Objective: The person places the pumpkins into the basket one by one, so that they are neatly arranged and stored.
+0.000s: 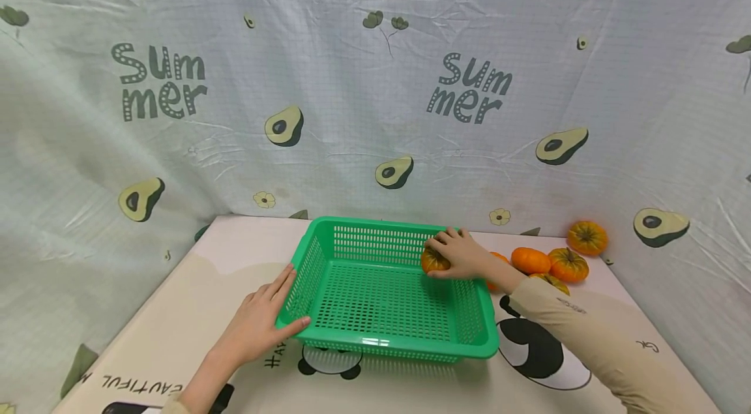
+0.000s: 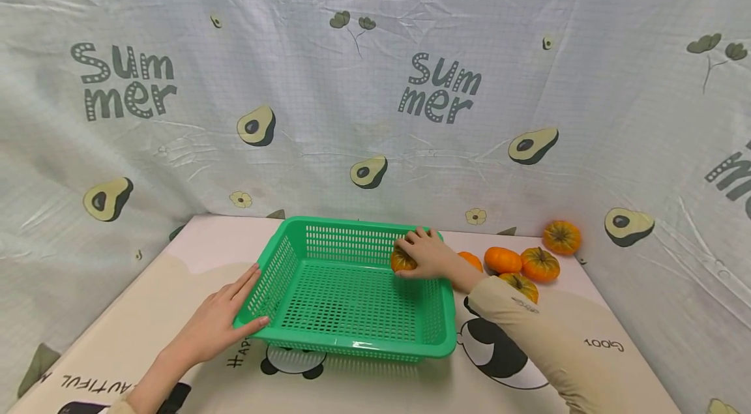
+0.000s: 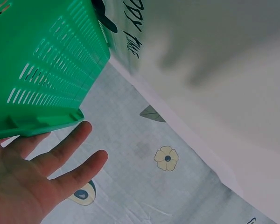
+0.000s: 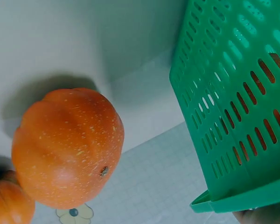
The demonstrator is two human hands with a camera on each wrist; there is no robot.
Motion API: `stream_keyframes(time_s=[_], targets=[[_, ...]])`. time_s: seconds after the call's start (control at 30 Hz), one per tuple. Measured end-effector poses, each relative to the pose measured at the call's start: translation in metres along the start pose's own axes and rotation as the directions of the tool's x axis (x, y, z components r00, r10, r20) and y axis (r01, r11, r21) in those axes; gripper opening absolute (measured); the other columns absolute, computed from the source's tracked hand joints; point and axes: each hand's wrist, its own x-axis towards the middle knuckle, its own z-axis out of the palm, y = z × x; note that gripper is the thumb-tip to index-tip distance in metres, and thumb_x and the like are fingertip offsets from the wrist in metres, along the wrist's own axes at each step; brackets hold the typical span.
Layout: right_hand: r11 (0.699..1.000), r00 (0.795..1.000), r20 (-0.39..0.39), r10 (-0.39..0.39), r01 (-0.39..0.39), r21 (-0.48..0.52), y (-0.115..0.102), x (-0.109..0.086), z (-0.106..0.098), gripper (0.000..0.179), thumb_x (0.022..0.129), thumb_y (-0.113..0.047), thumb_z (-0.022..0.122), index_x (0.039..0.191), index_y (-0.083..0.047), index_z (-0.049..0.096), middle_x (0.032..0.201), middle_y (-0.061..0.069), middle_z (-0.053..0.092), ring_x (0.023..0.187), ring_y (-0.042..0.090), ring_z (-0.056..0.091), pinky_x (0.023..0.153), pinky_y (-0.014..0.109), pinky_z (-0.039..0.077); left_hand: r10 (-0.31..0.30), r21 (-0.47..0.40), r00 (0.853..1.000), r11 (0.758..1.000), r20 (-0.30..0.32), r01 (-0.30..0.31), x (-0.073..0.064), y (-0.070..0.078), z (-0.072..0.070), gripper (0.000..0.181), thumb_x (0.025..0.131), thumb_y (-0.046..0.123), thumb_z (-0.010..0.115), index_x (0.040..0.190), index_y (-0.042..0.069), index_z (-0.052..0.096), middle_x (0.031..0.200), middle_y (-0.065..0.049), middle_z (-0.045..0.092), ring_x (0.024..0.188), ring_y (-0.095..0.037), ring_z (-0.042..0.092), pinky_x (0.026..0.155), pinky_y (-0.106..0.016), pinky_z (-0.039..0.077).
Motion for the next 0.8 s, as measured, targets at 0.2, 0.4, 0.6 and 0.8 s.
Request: stream_keyframes(time_s=[0.2, 0.4, 0.6, 0.8], targets=[[1.0, 1.0, 0.024, -0.005, 0.005, -0.003, -0.0011, 0.0017, 0.0019, 0.053, 0.076, -0.051, 0.062, 0.115, -0.018, 0.052, 0.102, 0.005, 0.054, 0.09, 0.022, 0.042, 0.074, 0.044, 0.032, 0.0, 0.0, 1.0, 1.0, -0.004, 0.0, 0.0, 0.0002, 0.0003, 0.084, 0.079, 0.059, 0.052, 0.141, 0.007, 0.028, 0.147, -0.009, 0.027, 0.118, -0.035, 0.045, 0.087, -0.056, 0.038], [0.998, 1.0, 0.007, -0.031, 0.031, -0.047, -0.0015, 0.0019, 0.0025, 0.052, 0.073, -0.051, 0.065, 0.111, -0.018, 0.053, 0.1, 0.005, 0.054, 0.087, 0.022, 0.042, 0.073, 0.044, 0.034, -0.001, -0.004, 1.0, 1.0, -0.004, 0.001, 0.0001, 0.0002, -0.0004, 0.084, 0.079, 0.059, 0.052, 0.141, 0.007, 0.028, 0.146, -0.01, 0.027, 0.119, -0.036, 0.044, 0.088, -0.056, 0.038], [0.996, 0.999, 0.017, -0.042, 0.044, -0.084, -0.0009, 0.0011, 0.0058, 0.053, 0.072, -0.053, 0.065, 0.112, -0.02, 0.053, 0.1, 0.003, 0.053, 0.087, 0.021, 0.041, 0.075, 0.045, 0.034, -0.001, -0.005, 1.0, 1.0, -0.008, 0.001, 0.0, 0.0003, -0.0007, 0.084, 0.079, 0.058, 0.053, 0.14, 0.007, 0.029, 0.146, -0.01, 0.027, 0.119, -0.035, 0.044, 0.087, -0.056, 0.038], [0.996, 0.999, 0.034, -0.031, 0.034, -0.088, -0.0001, 0.0006, 0.0046, 0.053, 0.074, -0.053, 0.063, 0.114, -0.02, 0.052, 0.106, 0.005, 0.054, 0.094, 0.024, 0.044, 0.079, 0.048, 0.036, 0.006, -0.014, 1.0, 1.0, -0.015, -0.007, -0.0005, 0.0011, -0.0009, 0.083, 0.079, 0.058, 0.053, 0.14, 0.006, 0.029, 0.146, -0.011, 0.028, 0.118, -0.036, 0.045, 0.086, -0.056, 0.039]])
